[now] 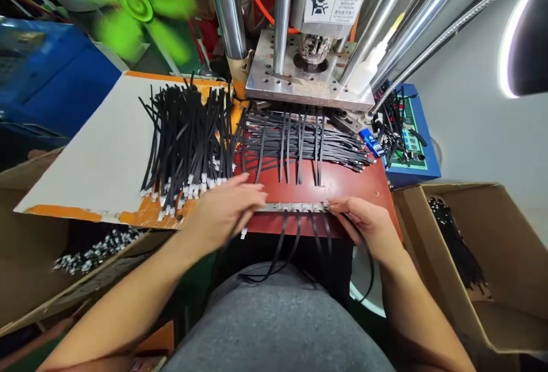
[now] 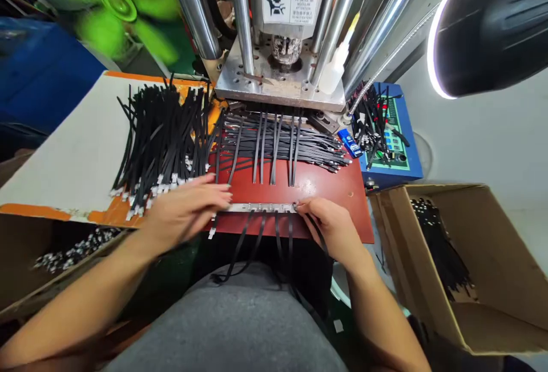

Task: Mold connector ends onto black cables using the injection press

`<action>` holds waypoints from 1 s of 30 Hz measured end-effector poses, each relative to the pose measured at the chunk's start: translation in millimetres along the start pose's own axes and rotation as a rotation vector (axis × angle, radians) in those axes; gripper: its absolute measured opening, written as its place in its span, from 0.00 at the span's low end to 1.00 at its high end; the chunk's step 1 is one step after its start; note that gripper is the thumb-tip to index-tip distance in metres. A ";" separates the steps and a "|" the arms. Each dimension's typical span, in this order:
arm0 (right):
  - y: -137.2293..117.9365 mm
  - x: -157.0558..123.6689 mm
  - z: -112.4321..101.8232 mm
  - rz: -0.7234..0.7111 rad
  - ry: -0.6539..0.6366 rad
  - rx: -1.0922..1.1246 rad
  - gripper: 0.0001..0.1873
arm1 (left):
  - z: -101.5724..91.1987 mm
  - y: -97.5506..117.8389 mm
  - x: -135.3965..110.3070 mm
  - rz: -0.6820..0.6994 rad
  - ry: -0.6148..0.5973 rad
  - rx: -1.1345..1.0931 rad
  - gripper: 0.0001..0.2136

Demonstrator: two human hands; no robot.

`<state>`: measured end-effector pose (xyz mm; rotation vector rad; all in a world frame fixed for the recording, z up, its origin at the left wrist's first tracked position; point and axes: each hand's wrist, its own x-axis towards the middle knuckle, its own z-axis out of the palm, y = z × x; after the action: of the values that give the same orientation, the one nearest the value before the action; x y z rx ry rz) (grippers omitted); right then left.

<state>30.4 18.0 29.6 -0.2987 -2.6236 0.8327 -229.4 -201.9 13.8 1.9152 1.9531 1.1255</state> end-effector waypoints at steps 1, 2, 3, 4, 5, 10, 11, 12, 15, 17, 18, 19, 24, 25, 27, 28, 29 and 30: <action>4.7 2.4 6.1 -0.004 0.015 0.016 0.08 | 14.2 -0.5 5.6 0.033 -0.015 -0.031 0.06; 8.2 2.9 9.3 -0.004 0.033 0.016 0.08 | 25.6 -0.9 10.1 0.050 -0.027 -0.062 0.06; 10.2 2.1 10.1 -0.015 0.033 0.003 0.08 | 33.6 -0.6 13.6 0.047 -0.033 -0.086 0.05; 10.6 0.6 9.5 -0.032 0.012 -0.025 0.08 | 38.1 0.6 16.2 0.022 -0.036 -0.100 0.05; 9.5 -1.0 8.1 -0.047 -0.022 -0.065 0.08 | 39.5 2.6 18.3 -0.013 -0.042 -0.096 0.04; -0.3 -0.9 2.3 -0.089 -0.108 -0.233 0.07 | 28.7 19.1 27.7 -0.108 -0.166 0.097 0.09; -0.6 0.5 2.2 -0.086 -0.110 -0.221 0.08 | 28.2 21.1 28.9 -0.099 -0.180 0.132 0.11; -0.1 2.0 2.8 -0.074 -0.119 -0.201 0.08 | 29.3 22.1 29.6 -0.087 -0.190 0.150 0.13; 3.7 6.1 9.9 -0.034 -0.170 -0.159 0.11 | 41.4 20.5 28.0 -0.043 -0.168 0.113 0.14; 6.3 8.7 17.1 -0.045 -0.147 -0.158 0.11 | 52.8 17.9 24.6 -0.014 -0.065 0.085 0.11; 7.3 9.9 19.2 -0.059 -0.123 -0.145 0.11 | 57.2 16.7 22.4 -0.005 -0.009 0.078 0.10; 8.2 11.1 19.0 -0.069 -0.120 -0.119 0.12 | 59.4 15.4 20.1 -0.004 0.035 0.077 0.09; 25.3 24.5 -27.0 -0.074 -0.273 -0.106 0.15 | 21.9 -0.8 17.1 0.029 -0.142 -0.032 0.14; 33.7 32.6 -39.9 -0.060 -0.219 -0.157 0.14 | 7.5 -8.2 21.0 0.028 -0.180 -0.041 0.14; 55.9 58.5 -58.5 -0.039 -0.063 -0.271 0.12 | -19.8 -28.7 36.6 -0.002 -0.209 0.016 0.13; 68.8 76.0 -62.6 -0.043 -0.013 -0.331 0.12 | -30.6 -41.3 48.3 -0.020 -0.220 0.077 0.12; 82.2 95.6 -63.1 -0.056 0.012 -0.398 0.14 | -38.5 -54.9 62.1 -0.035 -0.242 0.144 0.13; 95.5 115.8 -60.3 -0.067 0.018 -0.465 0.16 | -43.5 -69.2 77.1 -0.046 -0.273 0.214 0.14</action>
<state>-41.9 161.1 51.7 -0.3328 -2.7653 0.1858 -321.4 -139.5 29.8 1.9902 2.0176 0.6239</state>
